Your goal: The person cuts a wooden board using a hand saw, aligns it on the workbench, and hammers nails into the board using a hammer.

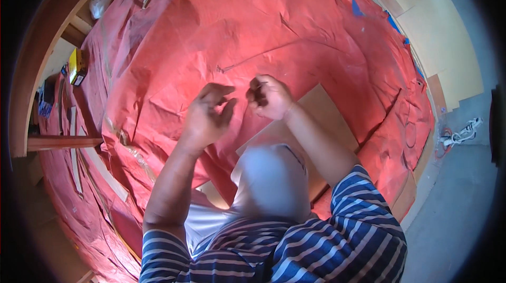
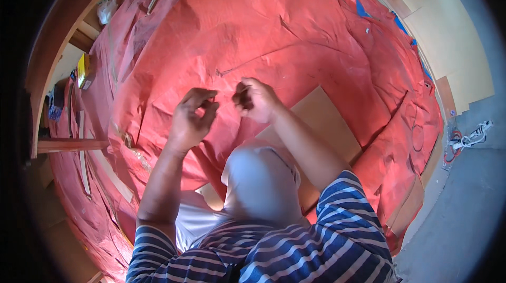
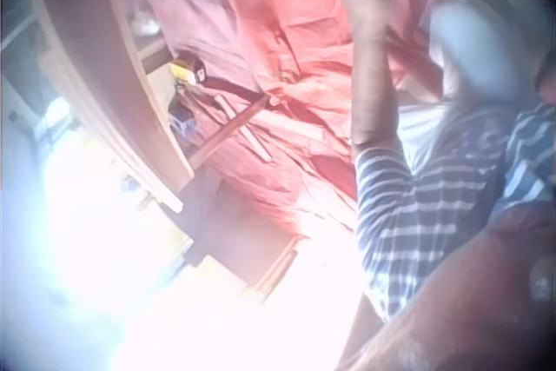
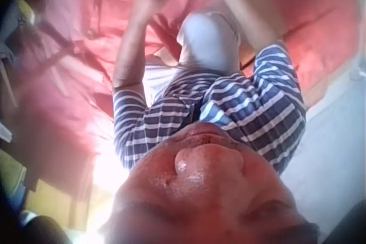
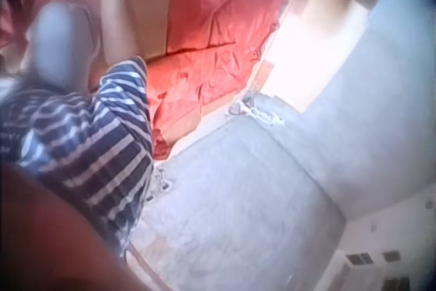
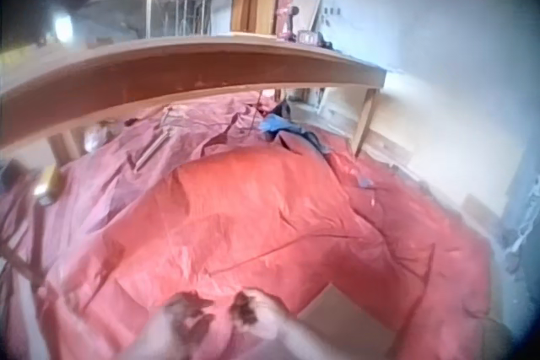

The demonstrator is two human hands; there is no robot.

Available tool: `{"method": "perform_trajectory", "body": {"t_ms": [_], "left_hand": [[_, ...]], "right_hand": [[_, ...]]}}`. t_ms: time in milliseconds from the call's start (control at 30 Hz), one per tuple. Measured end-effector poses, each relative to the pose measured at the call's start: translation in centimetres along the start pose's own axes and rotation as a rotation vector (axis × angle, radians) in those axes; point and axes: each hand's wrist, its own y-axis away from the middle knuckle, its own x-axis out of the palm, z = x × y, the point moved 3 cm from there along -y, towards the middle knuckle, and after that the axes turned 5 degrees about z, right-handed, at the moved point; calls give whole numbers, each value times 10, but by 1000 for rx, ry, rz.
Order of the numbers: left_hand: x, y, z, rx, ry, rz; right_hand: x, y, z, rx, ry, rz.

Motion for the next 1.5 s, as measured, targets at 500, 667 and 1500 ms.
{"method": "perform_trajectory", "body": {"t_ms": [500,667,1500], "left_hand": [[-65,137,242,-939,-494,128],[-78,165,250,-969,-596,196],[-96,459,295,-1391,-775,745]], "right_hand": [[-441,-65,139,-138,674,-772],[-458,-79,121,-263,1863,-901],[-471,91,-136,373,2140,-701]]}}
